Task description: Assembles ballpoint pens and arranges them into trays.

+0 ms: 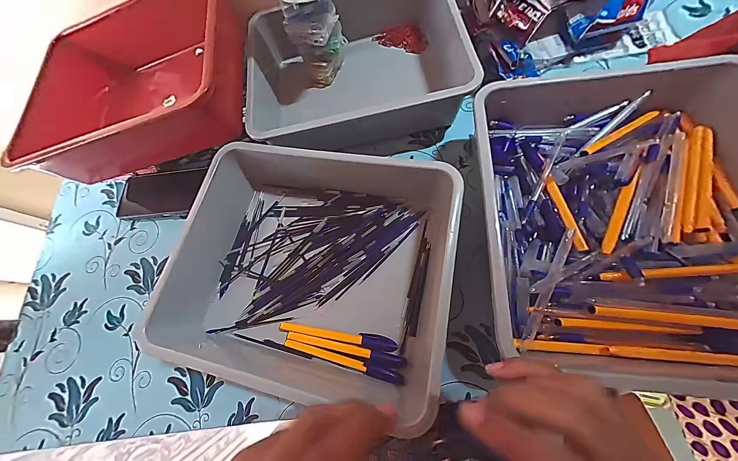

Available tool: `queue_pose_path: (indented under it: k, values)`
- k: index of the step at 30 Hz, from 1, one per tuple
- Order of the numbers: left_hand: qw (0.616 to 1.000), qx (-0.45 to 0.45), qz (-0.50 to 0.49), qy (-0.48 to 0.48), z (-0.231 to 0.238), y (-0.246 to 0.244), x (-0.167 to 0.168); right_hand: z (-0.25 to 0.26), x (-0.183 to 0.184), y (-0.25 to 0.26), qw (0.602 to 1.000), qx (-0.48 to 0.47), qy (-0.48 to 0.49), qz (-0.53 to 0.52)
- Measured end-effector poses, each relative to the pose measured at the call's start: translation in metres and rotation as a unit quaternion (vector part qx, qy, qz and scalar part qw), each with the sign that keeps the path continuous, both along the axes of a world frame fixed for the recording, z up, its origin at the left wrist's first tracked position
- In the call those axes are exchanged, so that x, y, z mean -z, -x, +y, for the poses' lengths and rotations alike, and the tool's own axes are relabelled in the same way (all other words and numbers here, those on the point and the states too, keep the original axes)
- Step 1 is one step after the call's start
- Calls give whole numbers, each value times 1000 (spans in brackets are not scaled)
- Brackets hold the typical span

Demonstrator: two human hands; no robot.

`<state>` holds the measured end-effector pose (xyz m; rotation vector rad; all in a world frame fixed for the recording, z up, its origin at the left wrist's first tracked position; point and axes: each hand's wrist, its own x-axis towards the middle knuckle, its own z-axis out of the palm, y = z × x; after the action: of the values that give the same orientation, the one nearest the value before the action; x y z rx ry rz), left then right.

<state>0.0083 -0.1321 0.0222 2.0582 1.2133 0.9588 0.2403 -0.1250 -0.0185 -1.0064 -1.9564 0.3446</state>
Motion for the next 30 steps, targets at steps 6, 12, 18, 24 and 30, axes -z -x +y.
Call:
queue_pose_path:
  k: [6,12,18,24,30]
  values:
    - [986,-99,120,-51,20,-12,48,-1,-15,-37,930,-26,138,339]
    - [995,-45,69,-51,15,-17,50,-4,-12,-26,904,-88,123,400]
    - [996,-36,58,-53,13,-17,50,-2,-8,-22,881,-88,137,444]
    - [997,-21,45,-62,13,-21,51,-5,-7,-23,884,-78,162,432]
    - [996,-4,33,-77,12,-30,48,0,5,0,919,-122,237,290]
